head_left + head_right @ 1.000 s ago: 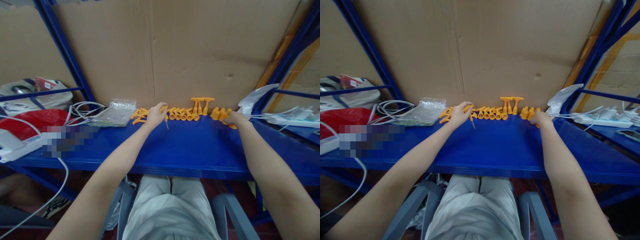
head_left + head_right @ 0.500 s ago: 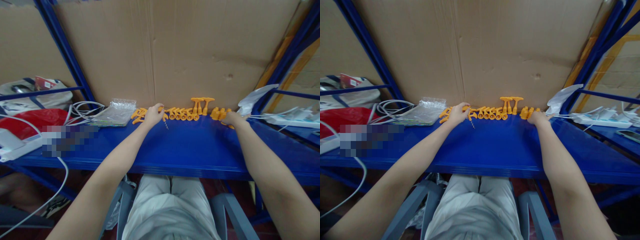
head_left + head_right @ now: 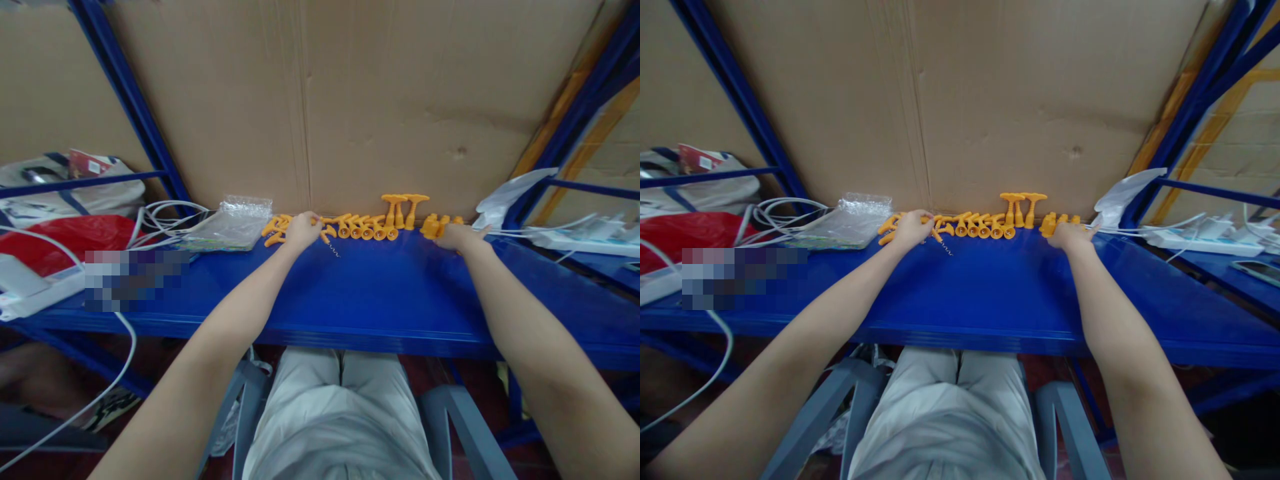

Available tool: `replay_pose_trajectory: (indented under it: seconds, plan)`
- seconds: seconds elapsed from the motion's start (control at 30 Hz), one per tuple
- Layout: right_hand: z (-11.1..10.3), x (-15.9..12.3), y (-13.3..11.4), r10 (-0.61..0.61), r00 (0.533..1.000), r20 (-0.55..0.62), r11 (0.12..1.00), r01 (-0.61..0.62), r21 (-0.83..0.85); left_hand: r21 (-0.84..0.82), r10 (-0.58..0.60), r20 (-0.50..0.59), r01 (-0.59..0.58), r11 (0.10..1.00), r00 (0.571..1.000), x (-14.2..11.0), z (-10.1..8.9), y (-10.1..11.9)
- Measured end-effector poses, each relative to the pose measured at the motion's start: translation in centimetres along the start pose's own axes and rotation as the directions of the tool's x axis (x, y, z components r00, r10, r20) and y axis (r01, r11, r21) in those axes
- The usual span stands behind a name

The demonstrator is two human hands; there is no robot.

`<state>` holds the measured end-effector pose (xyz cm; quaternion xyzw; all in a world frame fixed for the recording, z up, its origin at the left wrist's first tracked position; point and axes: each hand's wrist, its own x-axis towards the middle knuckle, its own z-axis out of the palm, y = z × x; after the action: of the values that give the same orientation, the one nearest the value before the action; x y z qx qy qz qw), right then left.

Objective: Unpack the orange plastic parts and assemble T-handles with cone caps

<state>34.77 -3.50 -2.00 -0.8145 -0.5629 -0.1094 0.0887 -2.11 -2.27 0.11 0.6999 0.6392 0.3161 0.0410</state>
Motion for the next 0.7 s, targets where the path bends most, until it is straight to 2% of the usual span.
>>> replay_pose_trajectory:
  seconds: [0.07,0.13,0.33,0.6,0.7]
  plan:
    - [-0.7,-0.6,-0.6,0.006,0.998,0.058,1.000,-0.006,0.000,0.022,-0.041,0.047,0.040,0.999,0.998,0.0,0.0,0.0]
    - [-1.3,-1.2,-1.1,-0.002,0.998,0.064,1.000,0.002,-0.006,0.052,-0.055,0.107,0.050,0.997,0.993,0.1,0.0,0.0]
    - [-2.0,-2.0,-1.8,0.028,0.993,0.118,0.999,-0.026,-0.020,0.145,0.035,0.247,-0.073,0.987,0.968,-0.2,0.3,0.2]
    - [-2.0,-1.8,-1.5,0.062,0.991,0.118,0.998,-0.064,0.017,0.195,0.107,0.246,-0.157,0.968,0.963,-0.1,0.7,-0.1]
    - [-1.4,-1.1,-0.9,0.005,0.999,0.041,0.999,-0.007,0.054,0.195,0.106,0.263,-0.161,0.967,0.959,-0.1,0.7,0.0]
